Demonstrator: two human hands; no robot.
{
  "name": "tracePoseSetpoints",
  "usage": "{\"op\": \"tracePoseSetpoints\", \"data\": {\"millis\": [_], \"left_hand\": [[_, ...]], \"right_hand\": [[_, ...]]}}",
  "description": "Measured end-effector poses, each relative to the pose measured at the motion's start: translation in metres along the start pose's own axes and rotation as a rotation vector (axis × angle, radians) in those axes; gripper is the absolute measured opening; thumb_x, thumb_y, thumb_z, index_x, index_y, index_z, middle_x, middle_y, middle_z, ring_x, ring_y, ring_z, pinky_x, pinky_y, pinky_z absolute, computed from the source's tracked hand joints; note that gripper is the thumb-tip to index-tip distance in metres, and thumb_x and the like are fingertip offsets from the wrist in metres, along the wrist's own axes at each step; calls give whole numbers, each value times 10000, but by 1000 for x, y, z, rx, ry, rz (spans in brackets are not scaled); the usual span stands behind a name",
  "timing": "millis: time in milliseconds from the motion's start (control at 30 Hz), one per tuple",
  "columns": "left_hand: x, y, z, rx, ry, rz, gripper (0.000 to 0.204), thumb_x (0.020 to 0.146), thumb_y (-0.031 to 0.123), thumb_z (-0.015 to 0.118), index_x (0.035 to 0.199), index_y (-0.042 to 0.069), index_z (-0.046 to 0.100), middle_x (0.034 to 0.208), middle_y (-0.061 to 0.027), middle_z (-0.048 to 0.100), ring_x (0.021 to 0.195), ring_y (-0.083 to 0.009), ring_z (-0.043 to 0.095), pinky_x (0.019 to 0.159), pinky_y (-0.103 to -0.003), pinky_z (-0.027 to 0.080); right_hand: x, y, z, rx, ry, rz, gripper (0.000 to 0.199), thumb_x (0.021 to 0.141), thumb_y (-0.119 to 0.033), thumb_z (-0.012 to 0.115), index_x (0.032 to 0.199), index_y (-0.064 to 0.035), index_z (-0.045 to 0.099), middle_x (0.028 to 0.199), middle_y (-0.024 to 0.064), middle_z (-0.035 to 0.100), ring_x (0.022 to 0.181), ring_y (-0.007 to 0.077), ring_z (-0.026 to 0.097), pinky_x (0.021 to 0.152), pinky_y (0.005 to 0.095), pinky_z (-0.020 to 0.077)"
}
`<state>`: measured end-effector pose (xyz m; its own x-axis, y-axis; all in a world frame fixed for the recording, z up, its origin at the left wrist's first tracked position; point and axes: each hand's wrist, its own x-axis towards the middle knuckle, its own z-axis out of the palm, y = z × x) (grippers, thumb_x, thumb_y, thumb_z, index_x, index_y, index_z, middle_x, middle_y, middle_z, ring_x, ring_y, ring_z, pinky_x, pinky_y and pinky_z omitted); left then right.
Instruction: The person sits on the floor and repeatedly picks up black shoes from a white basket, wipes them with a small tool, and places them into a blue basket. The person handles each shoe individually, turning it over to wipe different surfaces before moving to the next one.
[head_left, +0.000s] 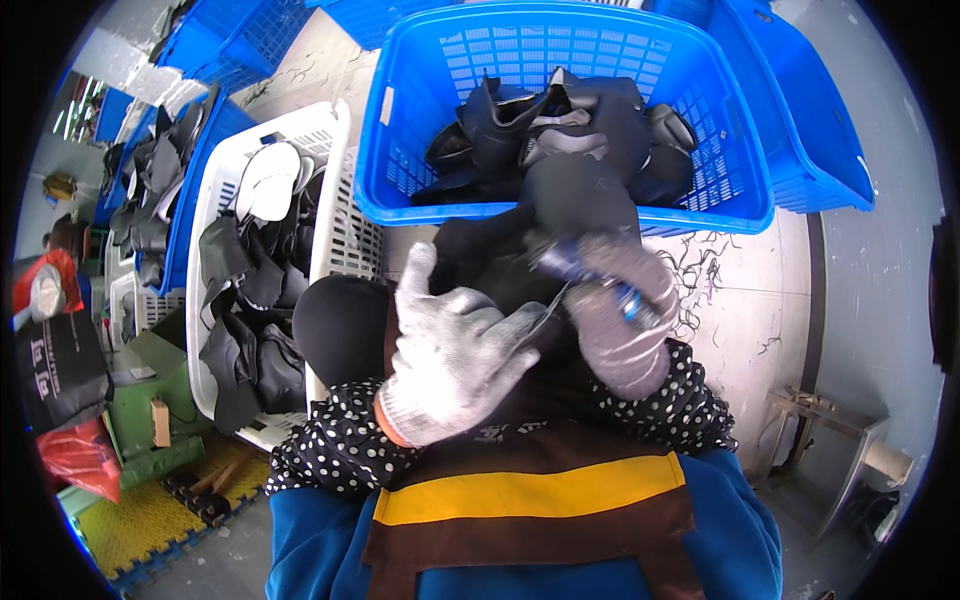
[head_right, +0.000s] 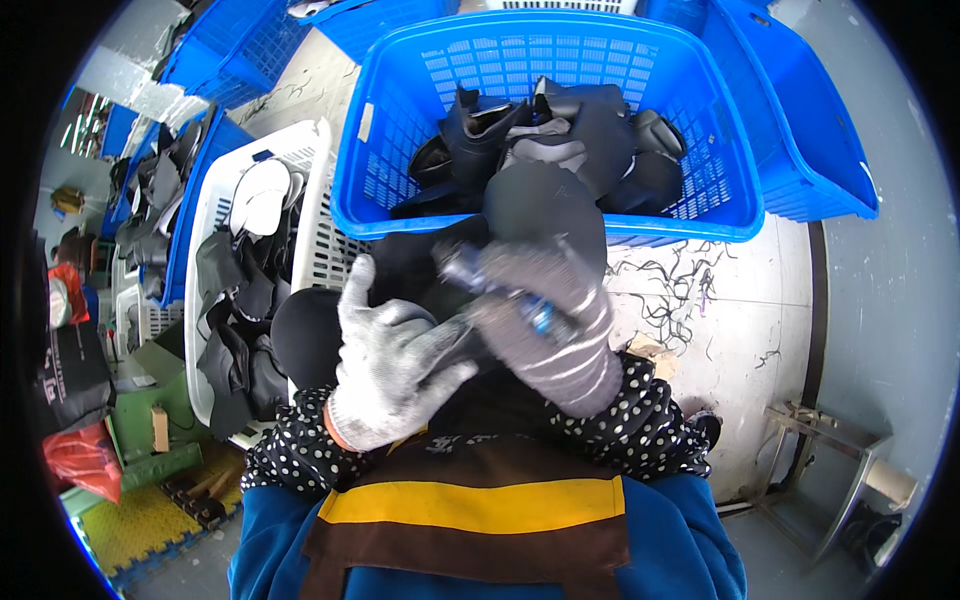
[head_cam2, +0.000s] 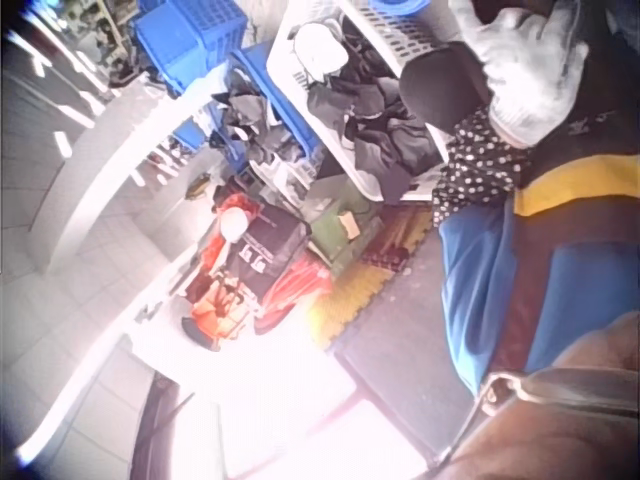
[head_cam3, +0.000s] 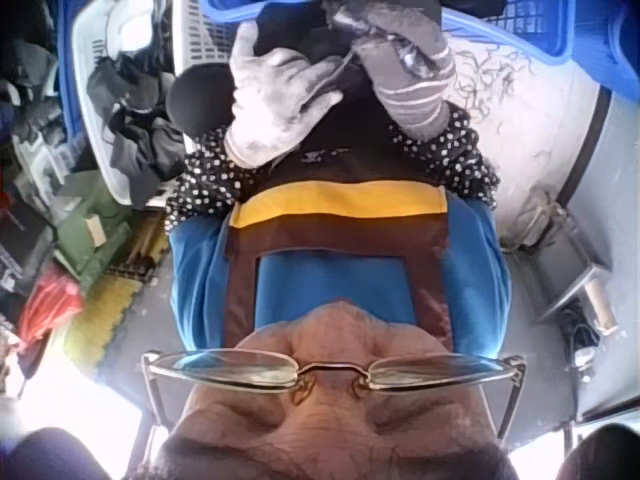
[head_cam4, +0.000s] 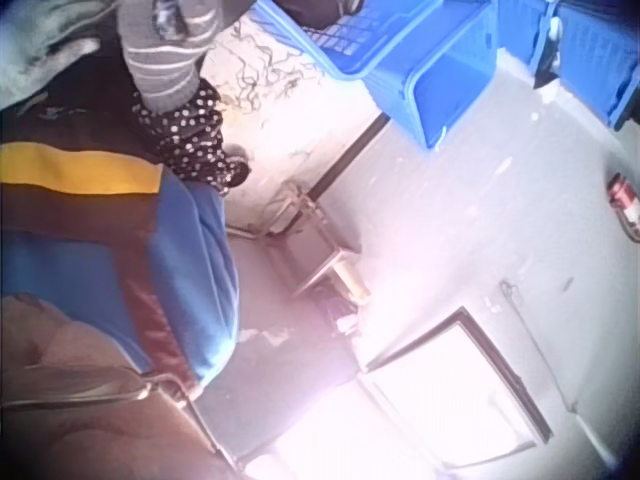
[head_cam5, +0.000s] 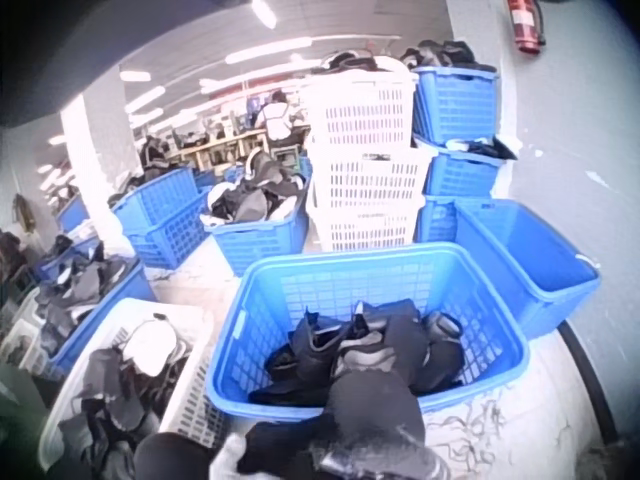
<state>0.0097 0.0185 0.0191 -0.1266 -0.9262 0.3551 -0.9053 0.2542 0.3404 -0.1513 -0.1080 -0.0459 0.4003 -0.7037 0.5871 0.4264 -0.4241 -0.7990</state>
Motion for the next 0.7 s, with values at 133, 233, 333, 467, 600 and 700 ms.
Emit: {"op": "tracePoseSetpoints", "data": {"millis": [133, 233, 333, 467, 600, 700], "left_hand": [[-12, -26, 16, 198, 85, 177, 371, 636, 144, 761, 1003, 190, 791, 657, 62, 454, 774, -124, 584, 1137, -659, 321], [-27, -37, 27, 195, 145, 371, 336, 657, 216, 720, 979, 303, 752, 701, 75, 467, 832, -142, 586, 1034, -675, 353], [-43, -40, 36, 223, 128, 391, 328, 695, 245, 729, 1010, 338, 735, 731, 74, 487, 883, -150, 590, 1013, -677, 334], [-59, -43, 38, 259, 61, 366, 316, 752, 256, 733, 1053, 357, 725, 754, 73, 507, 920, -152, 598, 1059, -691, 287], [-63, -44, 37, 276, 65, 354, 315, 770, 256, 730, 1069, 354, 723, 757, 71, 510, 924, -149, 599, 1109, -700, 245], [-60, -42, 36, 262, 61, 337, 325, 768, 245, 726, 1075, 351, 725, 762, 68, 512, 925, -147, 598, 1107, -692, 252]], "right_hand": [[1, 14, -31, 314, 422, 204, 296, 951, -172, 740, 1183, -14, 645, 1059, 160, 698, 926, 218, 693, 807, 343, 580], [-16, 19, -53, 388, 534, 336, 373, 955, -310, 768, 1134, -7, 642, 975, 167, 702, 781, 235, 712, 658, 316, 583], [-40, 19, -61, 285, 675, 455, 307, 970, -265, 752, 1075, 4, 649, 891, 147, 710, 696, 216, 711, 576, 277, 563], [-48, 19, -68, 277, 576, 605, 245, 975, -215, 728, 1050, 6, 653, 905, 125, 704, 719, 201, 715, 567, 268, 561], [-40, 20, -67, 266, 587, 674, 191, 960, -156, 716, 1035, 8, 653, 912, 124, 702, 725, 201, 718, 557, 266, 553], [-35, 20, -68, 312, 549, 737, 186, 959, -150, 716, 1028, 8, 648, 944, 131, 703, 748, 210, 724, 560, 276, 561]]}}
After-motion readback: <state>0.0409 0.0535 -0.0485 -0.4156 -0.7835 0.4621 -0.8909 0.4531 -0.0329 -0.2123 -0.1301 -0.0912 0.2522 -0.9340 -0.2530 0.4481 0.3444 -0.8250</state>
